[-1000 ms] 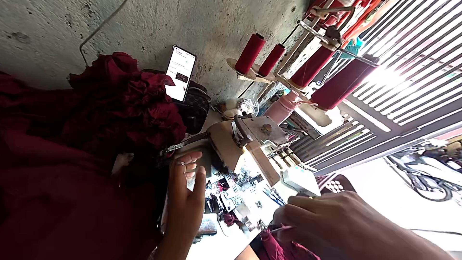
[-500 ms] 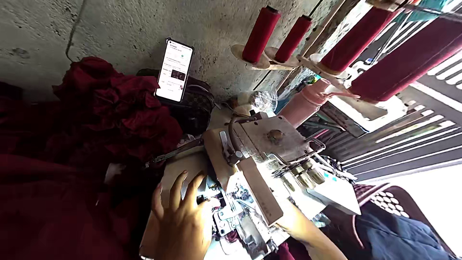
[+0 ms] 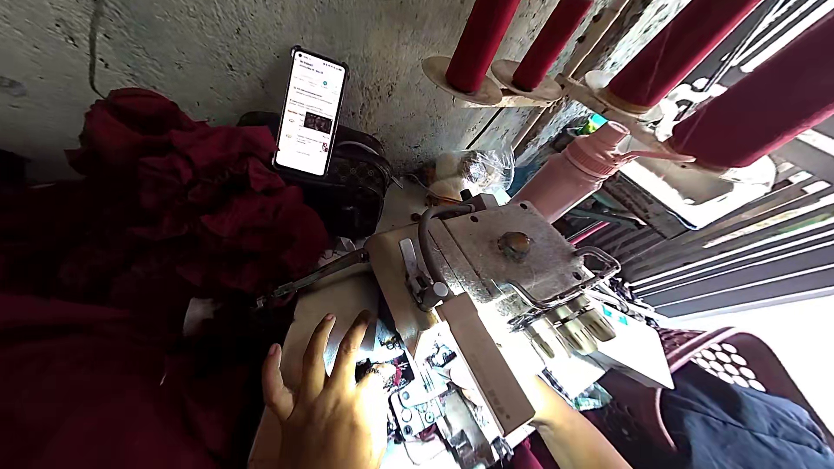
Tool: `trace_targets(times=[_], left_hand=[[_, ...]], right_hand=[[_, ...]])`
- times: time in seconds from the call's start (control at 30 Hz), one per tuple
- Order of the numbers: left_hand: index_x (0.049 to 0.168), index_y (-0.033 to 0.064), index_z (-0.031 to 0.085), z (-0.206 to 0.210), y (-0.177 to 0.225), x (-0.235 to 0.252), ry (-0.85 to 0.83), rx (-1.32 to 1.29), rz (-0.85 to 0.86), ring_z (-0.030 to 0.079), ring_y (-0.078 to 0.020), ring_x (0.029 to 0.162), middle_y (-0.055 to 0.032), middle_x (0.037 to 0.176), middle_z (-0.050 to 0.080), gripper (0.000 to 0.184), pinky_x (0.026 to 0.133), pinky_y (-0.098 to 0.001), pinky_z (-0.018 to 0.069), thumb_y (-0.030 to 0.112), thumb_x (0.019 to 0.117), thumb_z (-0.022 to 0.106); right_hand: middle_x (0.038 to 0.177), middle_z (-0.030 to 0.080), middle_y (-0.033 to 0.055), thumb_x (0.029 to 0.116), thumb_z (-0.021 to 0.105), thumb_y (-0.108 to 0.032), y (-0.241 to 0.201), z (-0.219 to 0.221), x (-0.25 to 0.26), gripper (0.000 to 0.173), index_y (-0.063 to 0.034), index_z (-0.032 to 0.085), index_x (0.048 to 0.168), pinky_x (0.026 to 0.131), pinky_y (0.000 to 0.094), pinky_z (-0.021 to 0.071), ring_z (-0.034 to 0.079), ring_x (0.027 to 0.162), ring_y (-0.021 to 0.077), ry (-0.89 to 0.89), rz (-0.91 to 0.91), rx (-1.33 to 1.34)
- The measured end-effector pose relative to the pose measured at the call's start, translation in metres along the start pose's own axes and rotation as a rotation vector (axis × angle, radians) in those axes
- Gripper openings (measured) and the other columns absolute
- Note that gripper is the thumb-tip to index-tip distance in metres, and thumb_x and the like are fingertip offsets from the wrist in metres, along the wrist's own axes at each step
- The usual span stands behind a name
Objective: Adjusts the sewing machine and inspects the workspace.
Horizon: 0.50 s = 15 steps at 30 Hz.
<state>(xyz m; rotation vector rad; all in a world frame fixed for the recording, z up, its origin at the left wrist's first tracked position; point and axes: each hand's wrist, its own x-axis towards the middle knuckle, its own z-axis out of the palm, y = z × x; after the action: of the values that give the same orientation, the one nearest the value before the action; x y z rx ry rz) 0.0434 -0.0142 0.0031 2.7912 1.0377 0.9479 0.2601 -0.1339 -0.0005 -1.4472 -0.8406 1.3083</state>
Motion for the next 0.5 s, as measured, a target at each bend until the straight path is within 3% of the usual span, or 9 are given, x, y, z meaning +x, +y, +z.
trace_targets(times=[0.5], left_hand=[[0.073, 0.0296, 0.076, -0.0006, 0.0002, 0.0002, -0.015, -0.015, 0.003, 0.052, -0.0376, 0.136, 0.0001, 0.133, 0.069, 0.028, 0.106, -0.0703, 0.0203, 0.02, 0.0868, 0.054]], right_hand=[[0.062, 0.059, -0.0161, 0.0956, 0.06, -0.005, -0.0037, 0.003, 0.0056, 0.018, -0.0149, 0.071, 0.086, 0.045, 0.0085, 0.0362, 0.047, 0.049, -0.0095, 0.005, 0.047, 0.004]])
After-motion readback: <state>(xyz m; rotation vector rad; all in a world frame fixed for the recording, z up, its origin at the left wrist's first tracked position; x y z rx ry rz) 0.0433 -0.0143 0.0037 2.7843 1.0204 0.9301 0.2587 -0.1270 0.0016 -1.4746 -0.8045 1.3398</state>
